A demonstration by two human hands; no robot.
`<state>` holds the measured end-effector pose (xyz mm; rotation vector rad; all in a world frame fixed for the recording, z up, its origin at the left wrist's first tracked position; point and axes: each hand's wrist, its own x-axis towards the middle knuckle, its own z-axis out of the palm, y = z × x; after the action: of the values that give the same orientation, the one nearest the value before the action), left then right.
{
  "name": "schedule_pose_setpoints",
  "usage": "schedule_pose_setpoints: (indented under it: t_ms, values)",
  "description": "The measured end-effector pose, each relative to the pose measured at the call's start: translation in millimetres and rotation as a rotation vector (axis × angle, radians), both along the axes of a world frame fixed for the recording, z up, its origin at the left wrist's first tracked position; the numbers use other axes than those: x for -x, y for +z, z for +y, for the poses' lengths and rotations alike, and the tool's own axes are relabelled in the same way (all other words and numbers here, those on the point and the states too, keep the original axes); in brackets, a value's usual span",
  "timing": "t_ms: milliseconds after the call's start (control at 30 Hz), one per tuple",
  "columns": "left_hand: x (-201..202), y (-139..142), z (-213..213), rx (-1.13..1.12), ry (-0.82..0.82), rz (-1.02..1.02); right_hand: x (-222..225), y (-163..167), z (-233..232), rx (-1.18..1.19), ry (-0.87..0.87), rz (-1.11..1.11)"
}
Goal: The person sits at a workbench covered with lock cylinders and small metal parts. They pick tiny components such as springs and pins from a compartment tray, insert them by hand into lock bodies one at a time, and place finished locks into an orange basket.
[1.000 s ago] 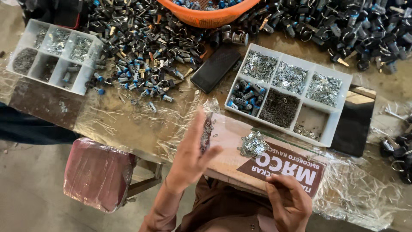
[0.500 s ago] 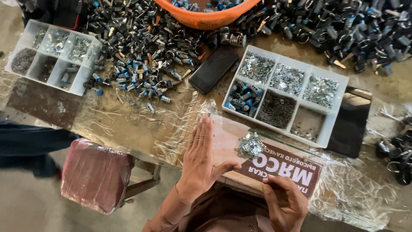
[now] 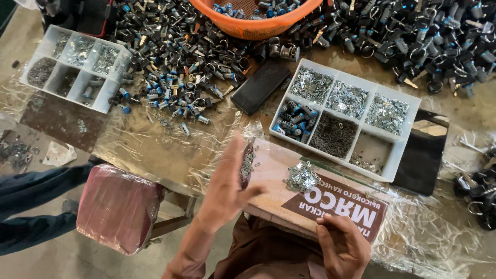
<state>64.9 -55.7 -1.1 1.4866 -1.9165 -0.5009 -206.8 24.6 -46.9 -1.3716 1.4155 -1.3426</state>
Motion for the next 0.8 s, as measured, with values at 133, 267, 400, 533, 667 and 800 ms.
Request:
schedule_pose_setpoints:
  t_ms: [133,267,400,533,667,800]
  values:
    - [17.6,-7.5,-15.7,0.115,-0.109,-0.253,1.5,-2.6,1.2,-0.003,0.010,-0.014]
    - [20.8,-0.2,-14.6,0.165,-0.090,-0.225,3.3,-5.5,1.7,-0.004,0.009,-0.053]
    - [12.5,4.6,-3.5,0.184,-0.120,-0.190,2.2,-7.6,0.9,0.021,0.015,-0.066]
    - [1.8,-1.5,9.2,0.154,-0.067,-0.082,1.3,-6.1,1.0,0.024,0.009,-0.043]
    - [-18.4,-1.6,14.5,0.171,0.021,0.104,2.2,-1.9,1.4,0.011,0.012,-0.033]
    - [-37.5,4.9,19.3,0.072,0.067,-0.036,1.3,0.5,0.8,-0.002,0.019,-0.033]
